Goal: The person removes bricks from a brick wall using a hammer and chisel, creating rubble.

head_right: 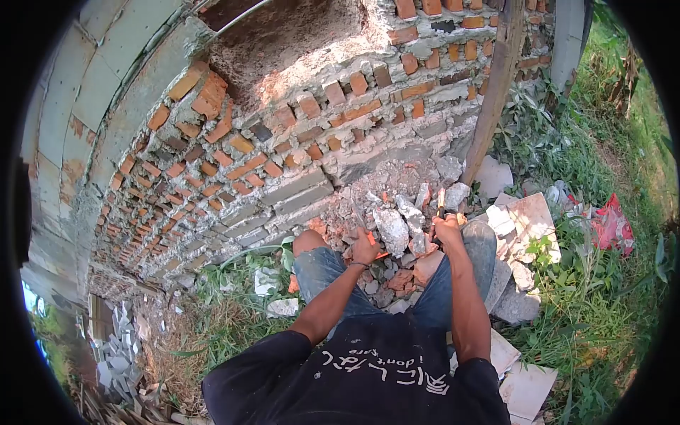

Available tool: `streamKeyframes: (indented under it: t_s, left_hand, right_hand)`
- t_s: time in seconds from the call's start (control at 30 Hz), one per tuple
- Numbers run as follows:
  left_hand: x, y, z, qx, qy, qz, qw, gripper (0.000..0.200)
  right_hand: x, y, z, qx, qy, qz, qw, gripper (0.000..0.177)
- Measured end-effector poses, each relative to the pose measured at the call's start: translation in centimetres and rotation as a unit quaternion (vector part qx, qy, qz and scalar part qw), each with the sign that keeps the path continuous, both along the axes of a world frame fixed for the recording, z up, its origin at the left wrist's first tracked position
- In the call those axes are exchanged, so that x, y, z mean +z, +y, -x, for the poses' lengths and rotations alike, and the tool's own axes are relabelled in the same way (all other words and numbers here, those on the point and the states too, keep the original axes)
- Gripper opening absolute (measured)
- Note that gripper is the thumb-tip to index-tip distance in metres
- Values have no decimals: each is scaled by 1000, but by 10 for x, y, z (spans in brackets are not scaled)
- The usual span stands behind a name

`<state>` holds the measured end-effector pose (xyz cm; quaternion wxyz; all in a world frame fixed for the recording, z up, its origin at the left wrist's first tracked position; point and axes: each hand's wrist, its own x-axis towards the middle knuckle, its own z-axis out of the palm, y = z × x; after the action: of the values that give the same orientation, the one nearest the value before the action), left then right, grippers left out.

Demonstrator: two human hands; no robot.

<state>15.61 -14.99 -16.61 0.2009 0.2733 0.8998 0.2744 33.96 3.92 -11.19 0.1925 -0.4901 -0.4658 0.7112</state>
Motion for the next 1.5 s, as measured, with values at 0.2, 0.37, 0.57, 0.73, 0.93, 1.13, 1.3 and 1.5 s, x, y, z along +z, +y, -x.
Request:
streamKeyframes:
  t_s: [0.2, 0.37, 0.57, 0.73, 0.93, 1.13, 1.3, 1.5]
  left_hand:
    - [65, 9, 23, 93, -408, -363, 832, 40]
    - [184, 39, 39, 4, -392, -531, 751, 37]
    - [281, 63, 43, -182, -136, -558, 798, 43]
    - [302, 81, 44, -176, 443, -356, 804, 45]
    - [342, 113, 74, -171, 526, -366, 748, 45]
    - [399, 163, 126, -176, 633, -419, 627, 34]
    - [404, 185, 164, -170, 443, -421, 773, 27]
    - [379, 185, 187, -215, 455, -376, 778, 21]
  right_hand:
    - [25, -4, -5, 33, -20, -6, 999, 13]
    - [8, -1, 1, 28, -43, -9, 999, 11]
    - [-1, 2, 2, 16, -19, -10, 1000, 11]
    - [18, -4, 1, 5, -18, 2, 1000, 12]
    - [20, -5, 1, 27, -23, 6, 999, 9]
    - [3, -2, 4, 13, 8, 1, 1000, 12]
    - [1, -1, -1, 43, -13, -21, 999, 13]
    - [-16, 13, -1, 75, -113, -21, 991, 17]
